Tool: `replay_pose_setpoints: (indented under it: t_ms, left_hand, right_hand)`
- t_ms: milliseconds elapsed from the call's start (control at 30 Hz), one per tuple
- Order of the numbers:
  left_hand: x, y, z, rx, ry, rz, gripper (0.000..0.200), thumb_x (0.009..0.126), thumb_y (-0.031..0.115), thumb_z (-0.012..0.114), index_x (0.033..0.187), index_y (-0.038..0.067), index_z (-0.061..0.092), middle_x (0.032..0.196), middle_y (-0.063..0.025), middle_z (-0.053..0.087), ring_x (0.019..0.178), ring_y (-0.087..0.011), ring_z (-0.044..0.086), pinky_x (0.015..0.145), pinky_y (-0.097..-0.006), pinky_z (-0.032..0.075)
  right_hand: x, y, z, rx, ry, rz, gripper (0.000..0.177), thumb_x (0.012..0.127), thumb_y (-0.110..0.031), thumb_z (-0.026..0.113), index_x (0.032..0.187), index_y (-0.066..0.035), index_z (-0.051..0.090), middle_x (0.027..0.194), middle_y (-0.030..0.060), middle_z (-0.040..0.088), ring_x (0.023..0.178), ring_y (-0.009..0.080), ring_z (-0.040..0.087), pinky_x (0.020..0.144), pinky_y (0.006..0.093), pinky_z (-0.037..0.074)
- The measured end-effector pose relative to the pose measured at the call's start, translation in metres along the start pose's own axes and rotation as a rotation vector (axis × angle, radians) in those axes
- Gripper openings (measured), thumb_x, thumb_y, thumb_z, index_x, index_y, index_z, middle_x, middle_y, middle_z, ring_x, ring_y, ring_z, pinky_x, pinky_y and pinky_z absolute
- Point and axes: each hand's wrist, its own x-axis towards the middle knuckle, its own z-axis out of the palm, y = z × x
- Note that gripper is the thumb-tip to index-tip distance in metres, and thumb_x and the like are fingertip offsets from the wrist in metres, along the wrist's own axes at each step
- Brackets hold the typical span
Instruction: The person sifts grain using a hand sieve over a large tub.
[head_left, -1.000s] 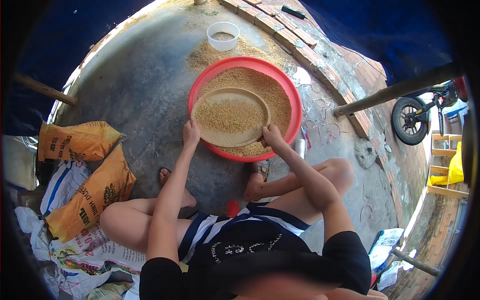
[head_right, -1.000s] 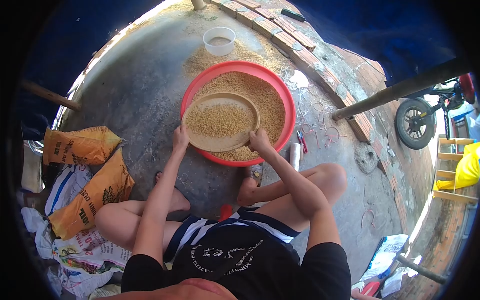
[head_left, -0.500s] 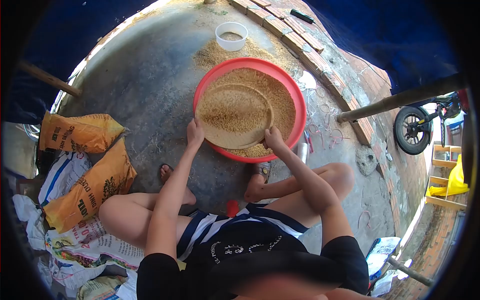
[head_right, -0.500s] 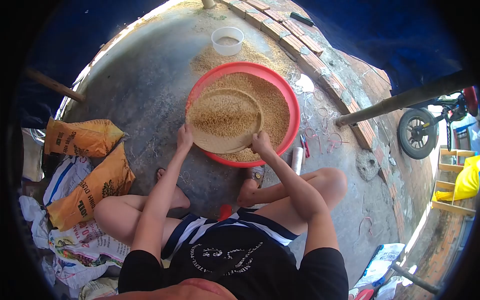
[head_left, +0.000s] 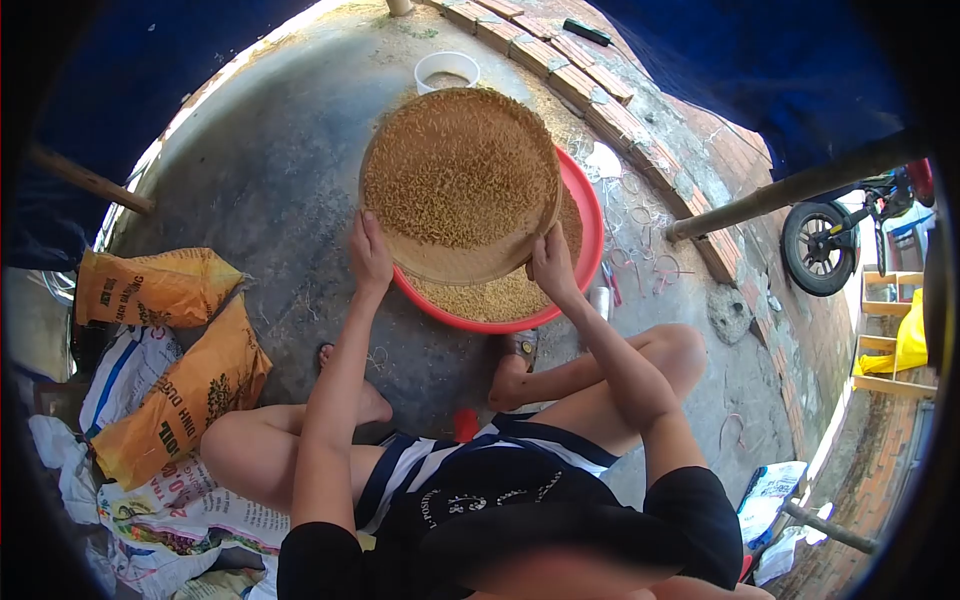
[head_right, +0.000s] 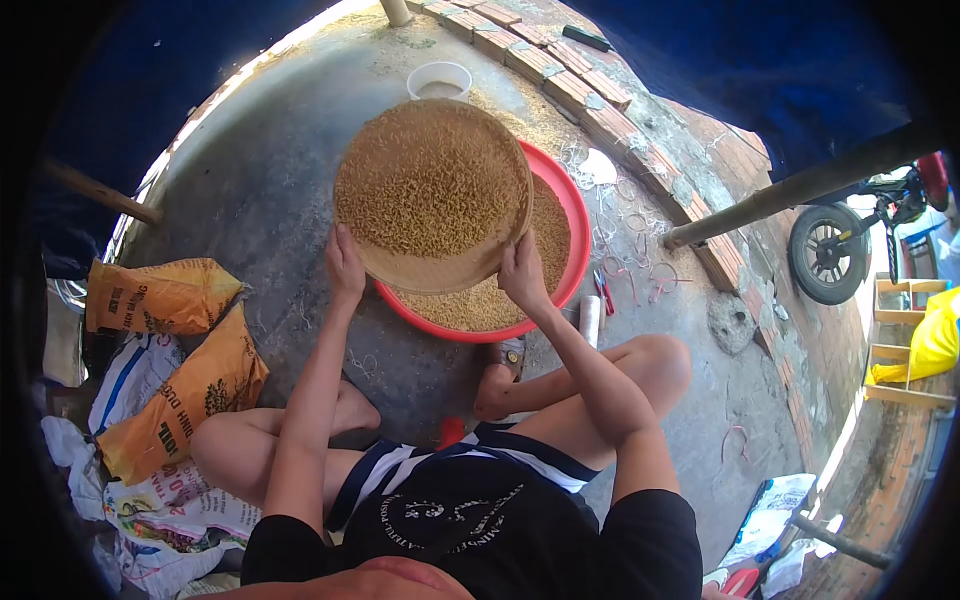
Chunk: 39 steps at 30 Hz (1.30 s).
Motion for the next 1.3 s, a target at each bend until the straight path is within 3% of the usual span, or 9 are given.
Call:
replay_pose_setpoints:
  t_ms: [267, 433, 500, 567, 667, 967, 1067, 1200, 1300]
  left_hand:
    - [-0.041, -0.094, 0.012, 0.419, -0.324, -0.5, 0.046, 0.087, 0.031, 0.028, 0.086, -0.008, 0.053, 0.085, -0.0302, 0.053, 0.086, -0.041, 0.051, 0.071, -0.0444, 0.039]
    - [-0.019, -0.037, 0.003, 0.295, -0.187, -0.306, 0.042, 0.088, 0.028, 0.028, 0.086, -0.008, 0.05, 0.073, -0.0245, 0.053, 0.071, -0.0388, 0.051, 0.063, -0.0414, 0.038]
    - [-0.006, -0.006, 0.0, 0.174, -0.108, -0.209, 0.04, 0.088, 0.027, 0.028, 0.086, -0.008, 0.049, 0.068, -0.022, 0.052, 0.066, -0.0372, 0.05, 0.06, -0.0402, 0.037]
    - [-0.001, 0.008, -0.002, -0.005, 0.004, -0.043, 0.037, 0.089, 0.024, 0.028, 0.096, -0.006, 0.049, 0.078, -0.0173, 0.055, 0.075, -0.0242, 0.052, 0.069, -0.0314, 0.039]
    - [0.004, -0.002, 0.004, 0.092, 0.002, 0.056, 0.039, 0.089, 0.026, 0.028, 0.087, -0.007, 0.048, 0.07, -0.0211, 0.051, 0.067, -0.0366, 0.049, 0.06, -0.0392, 0.036]
    - [-0.033, -0.112, 0.009, 0.395, -0.431, -0.573, 0.044, 0.084, 0.031, 0.031, 0.088, -0.007, 0.053, 0.08, -0.0283, 0.054, 0.082, -0.0417, 0.052, 0.07, -0.0424, 0.039]
    - [-0.019, -0.103, 0.011, 0.299, -0.399, -0.553, 0.046, 0.087, 0.033, 0.031, 0.086, -0.007, 0.053, 0.076, -0.0211, 0.057, 0.073, -0.0312, 0.055, 0.067, -0.0384, 0.041]
    - [0.002, -0.032, 0.015, 0.223, -0.266, -0.262, 0.043, 0.085, 0.029, 0.03, 0.083, -0.007, 0.053, 0.078, -0.0279, 0.054, 0.079, -0.0415, 0.052, 0.068, -0.0432, 0.039]
    - [0.0, -0.044, 0.017, 0.285, -0.267, -0.257, 0.043, 0.085, 0.029, 0.029, 0.081, -0.007, 0.053, 0.077, -0.0275, 0.054, 0.078, -0.0413, 0.052, 0.067, -0.0436, 0.039]
  right_hand:
    - [-0.013, 0.036, 0.002, -0.016, -0.259, 0.547, 0.022, 0.083, -0.013, 0.034, 0.07, 0.003, 0.044, 0.047, 0.0068, 0.045, 0.034, 0.0134, 0.044, 0.031, 0.0256, 0.034]
    - [-0.007, 0.024, 0.001, 0.027, -0.226, 0.416, 0.019, 0.083, -0.013, 0.034, 0.091, 0.005, 0.035, 0.055, 0.0097, 0.046, 0.037, 0.0164, 0.047, 0.033, 0.0278, 0.037]
    - [-0.011, -0.005, -0.001, 0.052, -0.095, 0.108, 0.016, 0.084, -0.012, 0.034, 0.091, 0.003, 0.033, 0.054, 0.0089, 0.045, 0.038, 0.0159, 0.047, 0.034, 0.0273, 0.038]
    - [-0.006, -0.006, 0.002, 0.105, -0.07, 0.065, 0.015, 0.083, -0.011, 0.035, 0.091, 0.002, 0.032, 0.054, 0.0089, 0.045, 0.038, 0.0158, 0.047, 0.034, 0.0274, 0.038]
    - [-0.002, 0.005, 0.003, 0.119, -0.073, 0.093, 0.016, 0.083, -0.011, 0.035, 0.092, 0.002, 0.032, 0.054, 0.0089, 0.045, 0.037, 0.0157, 0.047, 0.034, 0.0276, 0.038]
    - [-0.025, 0.049, 0.005, 0.033, -0.296, 0.645, 0.018, 0.081, -0.013, 0.037, 0.081, 0.003, 0.043, 0.051, 0.01, 0.05, 0.036, 0.0145, 0.047, 0.032, 0.0271, 0.037]
    - [-0.026, 0.035, 0.003, 0.141, -0.229, 0.651, 0.017, 0.082, -0.013, 0.036, 0.08, 0.003, 0.044, 0.053, 0.01, 0.051, 0.036, 0.0137, 0.046, 0.032, 0.0265, 0.037]
    - [-0.024, 0.008, -0.002, 0.203, -0.05, 0.32, 0.018, 0.083, -0.014, 0.035, 0.081, 0.002, 0.043, 0.055, 0.0092, 0.052, 0.036, 0.0127, 0.045, 0.032, 0.0248, 0.037]
    - [-0.023, 0.028, -0.001, 0.215, -0.118, 0.462, 0.022, 0.084, -0.016, 0.035, 0.08, 0.003, 0.045, 0.053, 0.008, 0.05, 0.036, 0.0128, 0.046, 0.033, 0.0246, 0.037]
